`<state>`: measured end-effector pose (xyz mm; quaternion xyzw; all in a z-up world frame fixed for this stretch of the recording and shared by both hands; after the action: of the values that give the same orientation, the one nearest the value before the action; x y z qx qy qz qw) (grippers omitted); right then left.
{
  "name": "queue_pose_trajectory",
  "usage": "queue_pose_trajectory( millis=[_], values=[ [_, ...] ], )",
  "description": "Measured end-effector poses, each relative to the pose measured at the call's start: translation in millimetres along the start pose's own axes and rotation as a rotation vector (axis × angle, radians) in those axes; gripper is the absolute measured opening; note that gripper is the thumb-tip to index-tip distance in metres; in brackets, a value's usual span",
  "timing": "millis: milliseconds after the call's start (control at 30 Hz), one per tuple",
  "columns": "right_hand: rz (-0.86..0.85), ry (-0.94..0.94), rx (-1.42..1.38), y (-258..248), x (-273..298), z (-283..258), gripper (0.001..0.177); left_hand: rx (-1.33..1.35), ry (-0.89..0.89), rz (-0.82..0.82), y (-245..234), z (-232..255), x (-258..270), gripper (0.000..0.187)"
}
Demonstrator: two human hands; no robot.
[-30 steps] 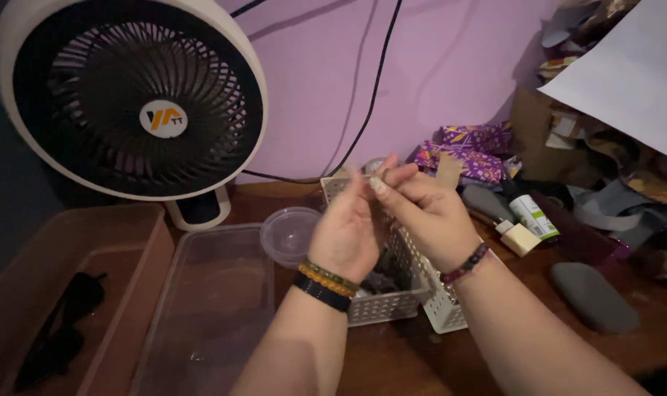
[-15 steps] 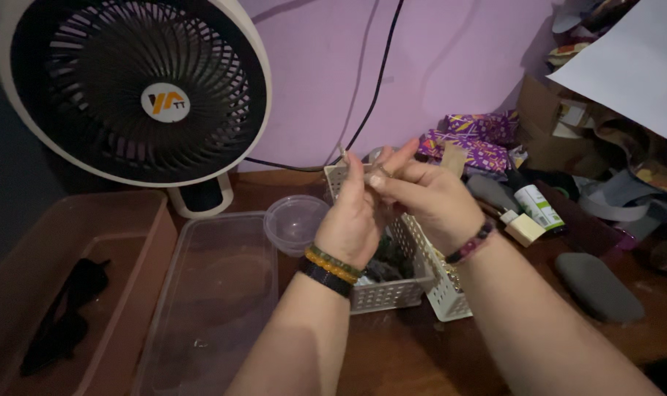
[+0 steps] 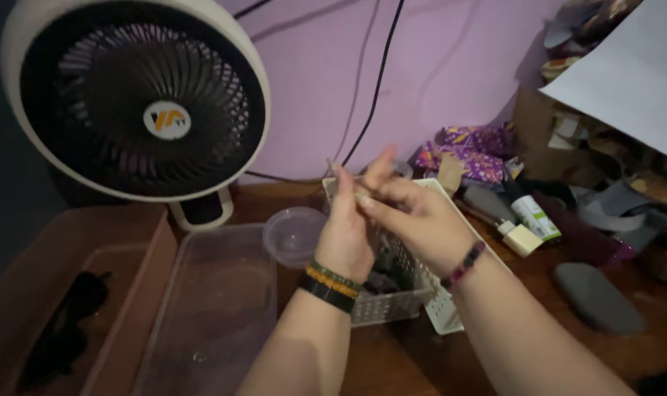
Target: The person handles personal accessories at a desk: they hold up and fold a pair of sunglasses, put a watch and bracelets on their wrist and later remove them, try rings on their fingers, and place earrings and other jewelry pieces into plastic storage baskets. They sort the accessories between the baskets and a small clear container on the desk.
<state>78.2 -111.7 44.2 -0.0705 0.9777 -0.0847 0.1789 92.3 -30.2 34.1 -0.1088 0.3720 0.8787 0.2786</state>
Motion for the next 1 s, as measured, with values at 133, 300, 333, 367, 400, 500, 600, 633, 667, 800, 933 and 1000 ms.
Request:
queue_pose_trajectory(
  millis=[133,300,333,367,400,500,600,633,667,800,933,1000],
  values=[
    [0.233,-0.119,0.067,-33.5,7.3,-19.3,0.029,0.061,0.028,0.05,-13.3,14.1,-3.1,0.075],
    [0.203,-0.238,0.216,-46.1,5.7,-36.7,0.028,0.163,-0.042,-0.019,-9.3,5.7,-5.8,0.071],
    [0.184,-0.239,0.162,-45.3,4.9,-36.0,0.027,0.163,-0.049,-0.029,-6.6,3.0,-6.6,0.072],
    [0.165,-0.238,0.11,-43.9,5.1,-34.7,0.026,0.165,-0.059,-0.037,-4.7,0.7,-6.9,0.073],
    [0.145,-0.236,0.058,-42.7,4.1,-33.3,0.025,0.139,-0.064,-0.029,-5.4,-0.3,-7.3,0.072],
    [0.083,-0.049,-0.123,-41.4,5.2,-10.5,0.034,0.031,-0.067,0.032,-12.3,-4.9,-7.3,0.063],
    [0.105,-0.024,-0.084,-46.1,5.0,-1.0,0.032,-0.116,-0.044,0.128,-24.3,-6.7,-8.1,0.049],
    [0.104,-0.04,-0.072,-46.4,5.1,0.6,0.032,-0.152,-0.033,0.137,-25.3,-7.5,-9.8,0.045],
    [0.103,-0.057,-0.059,-47.2,6.1,1.9,0.032,-0.187,-0.022,0.146,-26.2,-8.0,-11.2,0.041],
    [0.071,-0.086,-0.113,-45.1,7.5,11.4,0.032,-0.216,0.046,0.217,-31.2,-9.7,-10.0,0.028],
    [0.033,-0.087,-0.243,-42.1,9.7,13.1,0.033,-0.18,0.027,0.201,-28.5,-11.7,-10.8,0.03],
    [0.001,-0.129,-0.292,-39.7,11.7,8.4,0.036,-0.18,0.041,0.193,-27.5,-10.2,-10.7,0.032]
  ],
)
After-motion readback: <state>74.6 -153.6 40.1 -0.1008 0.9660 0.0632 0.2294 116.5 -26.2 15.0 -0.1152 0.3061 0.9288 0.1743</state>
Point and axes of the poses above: each hand's wrist, its own x-axis away from the middle knuckle, its own y-axis out of the palm, z = x × y, the point moved 9 cm from there along -x, towards the middle knuckle, and after that the axes turned 2 degrees about z, right-handed, at the moved point
